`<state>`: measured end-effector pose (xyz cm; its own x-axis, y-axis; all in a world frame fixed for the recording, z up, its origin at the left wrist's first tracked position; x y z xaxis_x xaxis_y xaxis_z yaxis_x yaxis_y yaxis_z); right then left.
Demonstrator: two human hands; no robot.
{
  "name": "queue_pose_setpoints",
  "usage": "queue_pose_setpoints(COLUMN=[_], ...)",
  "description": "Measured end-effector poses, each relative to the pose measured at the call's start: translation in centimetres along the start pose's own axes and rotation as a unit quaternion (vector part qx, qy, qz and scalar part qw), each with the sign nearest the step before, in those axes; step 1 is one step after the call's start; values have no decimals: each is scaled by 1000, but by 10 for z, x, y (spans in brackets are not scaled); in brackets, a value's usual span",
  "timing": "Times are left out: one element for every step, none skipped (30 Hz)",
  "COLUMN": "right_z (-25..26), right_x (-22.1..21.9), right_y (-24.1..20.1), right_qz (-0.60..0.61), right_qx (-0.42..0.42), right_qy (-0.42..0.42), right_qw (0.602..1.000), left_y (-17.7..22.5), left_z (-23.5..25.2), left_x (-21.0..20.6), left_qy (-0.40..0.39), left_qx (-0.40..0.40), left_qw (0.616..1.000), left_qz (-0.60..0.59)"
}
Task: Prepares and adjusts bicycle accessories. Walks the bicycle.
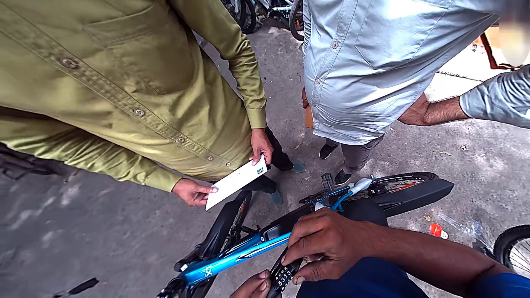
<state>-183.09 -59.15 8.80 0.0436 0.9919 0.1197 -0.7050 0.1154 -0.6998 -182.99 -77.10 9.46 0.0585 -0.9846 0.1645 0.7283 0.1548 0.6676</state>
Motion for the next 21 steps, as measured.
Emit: queue_pose_setpoints(right_z=[0, 1, 1, 1, 2, 2, 2, 3, 3, 4, 5, 6, 6, 7, 7, 6, 6, 5, 5, 4, 4], right_x=[0, 0, -1, -2, -3, -5, -6, -7, -8, -8, -8, -7, -7, -7, -7, -8, -8, -8, -8, -8, -8], right_y=[1, 2, 4, 6, 7, 8, 9, 8, 8, 7, 6, 5, 4, 4, 5, 6, 6, 7, 7, 7, 7], right_qz=[14, 30, 46, 61, 74, 83, 91, 99, 104, 108, 112, 118, 125, 135, 144, 151, 153, 154, 152, 147, 142], right_qx=[-18, -37, -59, -82, -103, -121, -136, -146, -153, -158, -162, -166, -170, -176, -186, -197, -207, -215, -220, -221, -220], right_qy=[3, 5, 5, 3, -1, -7, -13, -19, -23, -27, -30, -31, -29, -25, -22, -22, -20, -17, -15, -14, -13], right_qw=[1000, 999, 997, 995, 992, 989, 986, 984, 982, 981, 980, 979, 977, 975, 972, 969, 966, 964, 963, 964, 965], left_y=[0, 0, 0, 0, -1, -1, -2, -2, -1, 0, 1, 2, 3, 3, 3, 3, 2, 2, 1, 1, 0], left_z=[0, -1, -2, -3, -5, -6, -8, -8, -8, -7, -7, -6, -7, -7, -6, -7, -7, -8, -8, -9, -9], left_x=[-1, -2, -3, -3, -2, -1, 0, 1, 2, 3, 3, 3, 3, 3, 3, 2, 2, 2, 2, 2, 2], left_qy=[2, 0, -1, -2, -2, -1, 2, 5, 6, 6, 4, 3, 1, 0, -1, -1, -3, -4, -5, -6, -8], left_qx=[3, 5, 8, 10, 12, 14, 16, 18, 18, 18, 15, 13, 11, 8, 7, 9, 11, 14, 14, 16, 18], left_qw=[1000, 1000, 1000, 1000, 1000, 1000, 1000, 1000, 1000, 1000, 1000, 1000, 1000, 1000, 1000, 1000, 1000, 1000, 1000, 1000, 1000], left_qz=[-4, -11, -15, -17, -16, -15, -14, -15, -17, -20, -19, -18, -15, -11, -10, -11, -10, -10, -12, -14, -15])
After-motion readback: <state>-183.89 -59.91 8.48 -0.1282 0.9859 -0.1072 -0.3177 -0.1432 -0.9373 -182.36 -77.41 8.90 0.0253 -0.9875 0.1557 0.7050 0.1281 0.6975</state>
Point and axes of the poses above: each hand's wrist, its own z-axis towards the middle knuckle, its own x-axis out of the back of the hand, y = z × x, the point moved 8 cm from there along z, towards the middle knuckle, and after that the axes turned 13 degrees about y, right-handed, at the moved point
